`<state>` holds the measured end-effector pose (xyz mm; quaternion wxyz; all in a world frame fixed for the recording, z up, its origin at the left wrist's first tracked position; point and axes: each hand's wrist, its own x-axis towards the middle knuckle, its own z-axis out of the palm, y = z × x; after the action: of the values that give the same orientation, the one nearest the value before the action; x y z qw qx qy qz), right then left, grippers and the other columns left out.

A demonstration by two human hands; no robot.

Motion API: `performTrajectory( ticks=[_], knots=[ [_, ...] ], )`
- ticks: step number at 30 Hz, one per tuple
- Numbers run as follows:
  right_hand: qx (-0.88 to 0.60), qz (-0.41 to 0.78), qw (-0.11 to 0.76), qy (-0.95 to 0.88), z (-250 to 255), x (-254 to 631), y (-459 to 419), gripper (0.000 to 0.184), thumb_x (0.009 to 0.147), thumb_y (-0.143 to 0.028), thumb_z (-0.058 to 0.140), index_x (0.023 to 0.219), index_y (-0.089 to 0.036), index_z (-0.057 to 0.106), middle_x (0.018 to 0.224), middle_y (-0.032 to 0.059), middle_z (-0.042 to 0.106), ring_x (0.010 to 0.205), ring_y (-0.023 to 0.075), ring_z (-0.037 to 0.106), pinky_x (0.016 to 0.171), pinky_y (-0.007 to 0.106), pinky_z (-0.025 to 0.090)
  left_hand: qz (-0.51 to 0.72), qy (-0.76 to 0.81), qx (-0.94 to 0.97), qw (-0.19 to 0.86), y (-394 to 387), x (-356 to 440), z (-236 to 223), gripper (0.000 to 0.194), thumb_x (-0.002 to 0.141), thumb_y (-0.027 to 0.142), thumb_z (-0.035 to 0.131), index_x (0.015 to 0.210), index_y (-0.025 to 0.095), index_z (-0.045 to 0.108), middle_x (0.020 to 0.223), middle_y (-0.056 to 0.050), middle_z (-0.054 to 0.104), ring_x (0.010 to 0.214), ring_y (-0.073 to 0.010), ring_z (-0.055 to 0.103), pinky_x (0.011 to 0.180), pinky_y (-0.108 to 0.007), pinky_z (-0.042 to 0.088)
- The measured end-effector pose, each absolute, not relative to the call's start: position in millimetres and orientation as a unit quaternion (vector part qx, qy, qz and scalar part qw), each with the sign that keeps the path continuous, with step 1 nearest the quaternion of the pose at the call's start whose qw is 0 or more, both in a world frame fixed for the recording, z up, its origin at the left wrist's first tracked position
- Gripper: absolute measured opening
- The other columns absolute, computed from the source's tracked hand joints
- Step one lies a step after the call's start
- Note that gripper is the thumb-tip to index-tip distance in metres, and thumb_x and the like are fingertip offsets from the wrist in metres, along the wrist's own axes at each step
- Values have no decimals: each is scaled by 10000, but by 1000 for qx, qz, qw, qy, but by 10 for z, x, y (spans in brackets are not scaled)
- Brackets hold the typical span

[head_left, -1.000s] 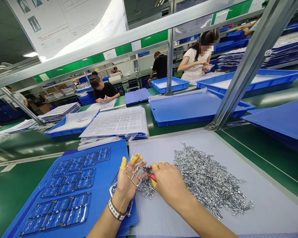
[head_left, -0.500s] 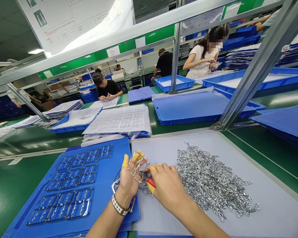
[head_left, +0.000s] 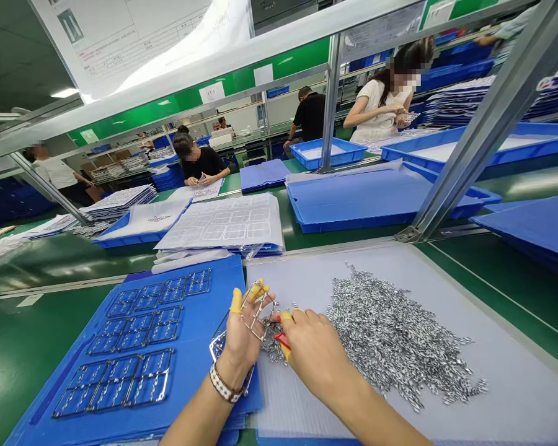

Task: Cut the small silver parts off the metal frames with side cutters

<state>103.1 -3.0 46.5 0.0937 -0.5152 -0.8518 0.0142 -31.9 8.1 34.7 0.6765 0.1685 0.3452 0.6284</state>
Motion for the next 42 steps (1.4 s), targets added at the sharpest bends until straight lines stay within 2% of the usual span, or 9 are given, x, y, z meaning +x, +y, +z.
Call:
performTrajectory(
  ticks=[5, 8, 15, 18, 22, 28, 33, 37, 42],
  knots=[
    [-527, -10, 119, -842, 436, 1221, -24, 163, 772, -238, 620, 930, -201, 636, 848, 56, 664, 812, 242, 610, 691, 354, 395, 607, 359, 228, 671, 78, -316, 263, 523, 864, 581, 402, 1164, 206, 610, 1163, -96, 588, 1079, -256, 549, 864, -367, 446],
    [-530, -16, 154, -834, 390, 1419, 2, 238, 784, -303, 602, 1000, -206, 626, 865, 54, 668, 832, 241, 610, 702, 357, 413, 564, 398, 374, 620, 37, -358, 294, 541, 883, 566, 367, 1263, 228, 553, 1193, -95, 587, 1108, -254, 536, 975, -392, 364],
    [-518, -5, 218, -827, 224, 1803, 12, 292, 803, -347, 512, 1041, -207, 606, 887, 53, 673, 816, 223, 625, 697, 368, 465, 317, 545, 759, 161, -211, -773, 566, 561, 859, 458, 490, 1387, 289, 402, 1301, -109, 473, 1190, -284, 404, 1032, -493, 264],
    [-509, -13, 235, -828, 123, 1863, 35, 320, 817, -396, 480, 1049, -215, 605, 913, 56, 680, 827, 232, 635, 689, 382, 480, 185, 583, 788, 71, -350, -863, 435, 622, 811, 507, 534, 1375, 276, 411, 1287, -130, 475, 1186, -325, 387, 1026, -575, 220],
    [-484, -41, 270, -831, -34, 1885, 123, 336, 812, -445, 470, 1020, -222, 612, 881, 56, 682, 778, 237, 646, 619, 379, 488, 97, 597, 794, 70, -497, -930, 279, 707, 778, 616, 510, 1389, 287, 376, 1326, -132, 466, 1224, -360, 351, 1024, -628, 179],
    [-365, -62, 321, -872, -108, 1888, 245, 417, 811, -452, 536, 1169, -238, 540, 956, 50, 678, 835, 224, 633, 676, 352, 490, 106, 644, 752, 90, -228, -1344, 524, 550, 898, 518, 344, 1414, 327, 317, 1425, -68, 389, 1269, -248, 348, 1042, -453, 287],
    [-323, -23, 342, -882, -43, 1797, 238, 477, 865, -460, 504, 1295, -258, 456, 1024, 58, 664, 893, 219, 620, 810, 380, 473, 37, 731, 680, 48, 461, -1863, 570, 852, 683, 386, 658, 1438, 281, 276, 1503, -130, 244, 1354, -373, 190, 1060, -604, 90],
    [-375, 51, 317, -869, 33, 1817, 176, 438, 889, -460, 467, 1281, -264, 475, 1049, 55, 662, 932, 205, 623, 785, 340, 503, 27, 728, 678, 95, 779, -2075, 461, 910, 548, 284, 729, 1389, 272, 380, 1361, -159, 433, 1267, -416, 330, 1010, -660, 124],
    [-477, 115, 285, -824, 133, 1954, 119, 415, 880, -463, 456, 1225, -239, 515, 1065, 67, 662, 950, 213, 629, 773, 347, 524, 109, 708, 684, 139, 696, -2065, 526, 898, 674, 479, 646, 1450, 240, 264, 1231, -147, 495, 1096, -333, 489, 965, -522, 332]
  ],
)
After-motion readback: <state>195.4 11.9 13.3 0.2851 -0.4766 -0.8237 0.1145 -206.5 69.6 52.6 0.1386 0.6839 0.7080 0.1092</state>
